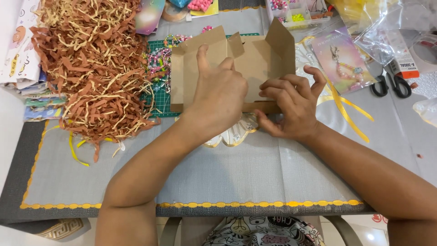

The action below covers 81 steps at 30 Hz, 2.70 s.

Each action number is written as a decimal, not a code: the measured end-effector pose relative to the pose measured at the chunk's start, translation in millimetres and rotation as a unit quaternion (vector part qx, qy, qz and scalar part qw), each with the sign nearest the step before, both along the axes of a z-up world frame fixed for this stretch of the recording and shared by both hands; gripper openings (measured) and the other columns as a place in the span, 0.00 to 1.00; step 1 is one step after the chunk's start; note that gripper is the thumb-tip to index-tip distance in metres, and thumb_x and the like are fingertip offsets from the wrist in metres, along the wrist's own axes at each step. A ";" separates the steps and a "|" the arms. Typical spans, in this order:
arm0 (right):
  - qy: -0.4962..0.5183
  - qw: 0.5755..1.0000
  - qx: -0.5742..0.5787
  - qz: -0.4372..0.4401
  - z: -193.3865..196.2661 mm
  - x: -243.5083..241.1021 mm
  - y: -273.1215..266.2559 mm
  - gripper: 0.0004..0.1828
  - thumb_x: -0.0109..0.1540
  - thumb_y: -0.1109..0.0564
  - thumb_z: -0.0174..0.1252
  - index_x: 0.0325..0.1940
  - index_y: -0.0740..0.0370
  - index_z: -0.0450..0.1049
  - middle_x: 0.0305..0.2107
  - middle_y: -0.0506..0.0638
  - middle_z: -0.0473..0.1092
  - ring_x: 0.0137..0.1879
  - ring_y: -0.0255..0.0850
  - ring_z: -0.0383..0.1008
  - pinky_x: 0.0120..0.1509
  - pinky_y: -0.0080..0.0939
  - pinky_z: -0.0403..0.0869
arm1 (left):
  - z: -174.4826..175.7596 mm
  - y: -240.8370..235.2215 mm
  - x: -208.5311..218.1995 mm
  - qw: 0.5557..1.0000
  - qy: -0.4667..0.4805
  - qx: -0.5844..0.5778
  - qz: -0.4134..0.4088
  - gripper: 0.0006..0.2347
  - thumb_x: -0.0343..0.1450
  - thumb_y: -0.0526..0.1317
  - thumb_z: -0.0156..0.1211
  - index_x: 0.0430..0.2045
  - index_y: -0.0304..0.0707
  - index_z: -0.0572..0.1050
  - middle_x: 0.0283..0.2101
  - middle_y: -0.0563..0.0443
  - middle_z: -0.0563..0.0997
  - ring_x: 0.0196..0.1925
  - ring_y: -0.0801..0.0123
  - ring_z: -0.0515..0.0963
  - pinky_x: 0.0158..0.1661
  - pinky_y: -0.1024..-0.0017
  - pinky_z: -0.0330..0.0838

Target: The person assembles a small brown cardboard box by folding and interlocking its flaps. They manipulate the side and top flaps to form the box structure, then adjust the corners to ensure the box holds its shape.

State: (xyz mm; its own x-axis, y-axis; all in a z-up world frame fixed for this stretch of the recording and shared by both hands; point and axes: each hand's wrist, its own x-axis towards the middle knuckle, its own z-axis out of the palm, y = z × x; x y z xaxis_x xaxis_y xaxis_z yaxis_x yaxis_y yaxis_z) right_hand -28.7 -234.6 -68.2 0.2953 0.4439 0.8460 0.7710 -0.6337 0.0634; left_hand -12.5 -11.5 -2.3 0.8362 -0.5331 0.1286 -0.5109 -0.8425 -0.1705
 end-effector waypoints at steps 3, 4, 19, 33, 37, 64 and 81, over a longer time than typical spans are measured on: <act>0.040 0.995 0.085 0.029 -3.0 5.7 -11.1 0.27 0.76 0.36 0.46 0.53 0.61 0.75 0.50 0.56 0.79 0.59 0.51 0.75 0.84 0.63 0.52 | 8.6 11.9 1.7 0.999 0.026 0.030 0.004 0.10 0.58 0.31 0.69 0.18 0.58 0.89 0.22 0.59 0.85 0.49 0.61 0.81 0.75 0.22 0.49; 0.039 0.995 0.085 0.029 -1.0 8.2 -11.5 0.27 0.76 0.36 0.46 0.53 0.61 0.75 0.50 0.56 0.79 0.59 0.51 0.75 0.84 0.63 0.52 | 6.3 17.8 3.5 0.999 0.025 0.029 0.004 0.10 0.58 0.31 0.69 0.18 0.58 0.89 0.22 0.59 0.85 0.49 0.61 0.81 0.75 0.22 0.49; 0.447 0.825 0.346 -0.012 -26.6 54.4 -33.7 0.29 0.77 0.40 0.37 0.55 0.56 0.83 0.51 0.46 0.81 0.59 0.38 0.74 0.66 0.40 0.66 | -7.4 88.8 51.5 0.977 -0.137 0.066 0.149 0.09 0.66 0.36 0.67 0.30 0.58 0.91 0.37 0.52 0.89 0.51 0.48 0.83 0.46 0.45 0.66; 0.582 0.663 0.437 0.177 -43.1 59.2 -36.7 0.39 0.69 0.26 0.53 0.34 0.66 0.83 0.30 0.59 0.80 0.39 0.43 0.78 0.45 0.38 0.69 | -9.1 106.8 74.5 0.978 0.046 -0.113 0.168 0.14 0.78 0.38 0.57 0.46 0.64 0.90 0.48 0.50 0.92 0.55 0.43 0.87 0.59 0.38 0.66; 0.522 0.730 0.426 0.116 -38.6 61.4 -33.6 0.12 0.69 0.54 0.59 0.41 0.62 0.85 0.36 0.51 0.82 0.40 0.34 0.73 0.49 0.35 0.73 | 2.8 104.2 71.9 0.967 0.077 -0.168 0.174 0.18 0.76 0.35 0.54 0.43 0.67 0.91 0.44 0.52 0.92 0.50 0.39 0.87 0.60 0.36 0.69; -0.019 0.997 0.035 -0.064 -41.8 42.4 -14.1 0.06 0.65 0.58 0.73 0.40 0.44 0.85 0.60 0.48 0.70 0.67 0.53 0.68 0.75 0.61 0.60 | -37.9 15.5 -77.2 0.979 0.097 0.004 -0.180 0.10 0.64 0.34 0.83 0.38 0.45 0.92 0.31 0.48 0.89 0.38 0.53 0.88 0.51 0.52 0.69; 0.085 0.990 0.008 0.110 -24.9 24.9 -12.8 0.34 0.60 0.46 0.57 0.72 0.47 0.82 0.68 0.56 0.72 0.78 0.57 0.66 0.83 0.67 0.53 | -29.9 97.7 -43.2 0.906 -0.147 -0.369 -0.145 0.13 0.76 0.37 0.74 0.56 0.48 0.86 0.39 0.58 0.90 0.42 0.62 0.89 0.67 0.51 0.70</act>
State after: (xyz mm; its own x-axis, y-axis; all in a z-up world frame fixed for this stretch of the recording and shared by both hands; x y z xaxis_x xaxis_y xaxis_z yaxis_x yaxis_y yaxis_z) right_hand -3.9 -247.4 -93.1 0.3314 0.5005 0.7998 0.8895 -0.4483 -0.0880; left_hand -55.6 86.2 -32.2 0.5458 -0.4034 0.7344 -0.7532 -0.6203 0.2190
